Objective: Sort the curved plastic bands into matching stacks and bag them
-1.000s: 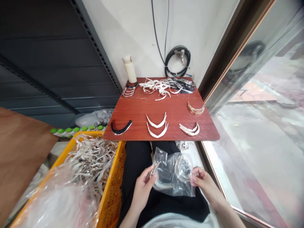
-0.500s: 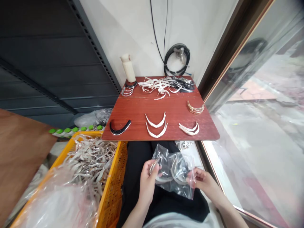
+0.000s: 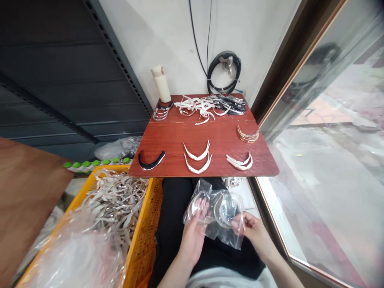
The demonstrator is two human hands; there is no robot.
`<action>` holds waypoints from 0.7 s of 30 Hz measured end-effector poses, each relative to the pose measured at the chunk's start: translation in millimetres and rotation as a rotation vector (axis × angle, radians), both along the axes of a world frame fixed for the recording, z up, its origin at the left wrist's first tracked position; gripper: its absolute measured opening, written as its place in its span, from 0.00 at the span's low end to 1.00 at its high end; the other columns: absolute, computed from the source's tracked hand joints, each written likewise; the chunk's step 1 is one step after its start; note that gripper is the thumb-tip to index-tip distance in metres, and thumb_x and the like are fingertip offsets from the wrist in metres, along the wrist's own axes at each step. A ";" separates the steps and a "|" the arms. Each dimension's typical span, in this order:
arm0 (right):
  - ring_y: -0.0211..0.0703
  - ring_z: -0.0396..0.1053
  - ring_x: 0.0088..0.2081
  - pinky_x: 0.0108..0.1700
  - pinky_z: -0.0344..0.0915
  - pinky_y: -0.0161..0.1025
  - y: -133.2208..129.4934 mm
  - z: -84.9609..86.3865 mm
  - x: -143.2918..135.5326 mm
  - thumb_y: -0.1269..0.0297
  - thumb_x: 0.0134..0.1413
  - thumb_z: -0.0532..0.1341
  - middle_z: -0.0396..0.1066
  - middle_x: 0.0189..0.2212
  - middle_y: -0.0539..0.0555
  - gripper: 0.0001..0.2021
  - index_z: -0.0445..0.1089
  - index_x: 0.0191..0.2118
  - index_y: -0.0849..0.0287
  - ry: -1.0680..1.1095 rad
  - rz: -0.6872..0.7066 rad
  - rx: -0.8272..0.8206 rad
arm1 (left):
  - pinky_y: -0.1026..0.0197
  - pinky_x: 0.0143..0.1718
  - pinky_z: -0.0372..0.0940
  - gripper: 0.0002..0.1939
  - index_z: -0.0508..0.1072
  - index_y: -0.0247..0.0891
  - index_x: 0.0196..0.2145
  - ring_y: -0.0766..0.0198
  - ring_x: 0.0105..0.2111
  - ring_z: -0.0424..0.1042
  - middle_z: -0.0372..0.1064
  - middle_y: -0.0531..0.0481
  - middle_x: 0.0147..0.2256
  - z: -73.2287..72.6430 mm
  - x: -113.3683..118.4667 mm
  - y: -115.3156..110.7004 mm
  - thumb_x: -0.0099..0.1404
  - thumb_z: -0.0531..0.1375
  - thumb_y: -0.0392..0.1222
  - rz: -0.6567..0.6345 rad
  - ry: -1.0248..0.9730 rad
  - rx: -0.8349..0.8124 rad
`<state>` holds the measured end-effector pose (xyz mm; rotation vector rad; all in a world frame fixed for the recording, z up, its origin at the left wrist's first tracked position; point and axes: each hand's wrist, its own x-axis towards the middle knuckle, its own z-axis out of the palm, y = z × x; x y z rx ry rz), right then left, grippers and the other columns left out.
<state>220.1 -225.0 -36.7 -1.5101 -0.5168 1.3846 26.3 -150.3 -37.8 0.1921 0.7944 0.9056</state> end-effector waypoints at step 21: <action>0.44 0.66 0.28 0.33 0.65 0.40 -8.8 4.5 -20.6 0.46 0.39 0.73 0.71 0.23 0.52 0.20 0.72 0.26 0.57 -0.073 -0.110 0.029 | 0.47 0.58 0.65 0.27 0.76 0.34 0.50 0.46 0.58 0.68 0.72 0.37 0.54 11.4 -0.5 16.2 0.64 0.61 0.59 0.054 0.118 -0.002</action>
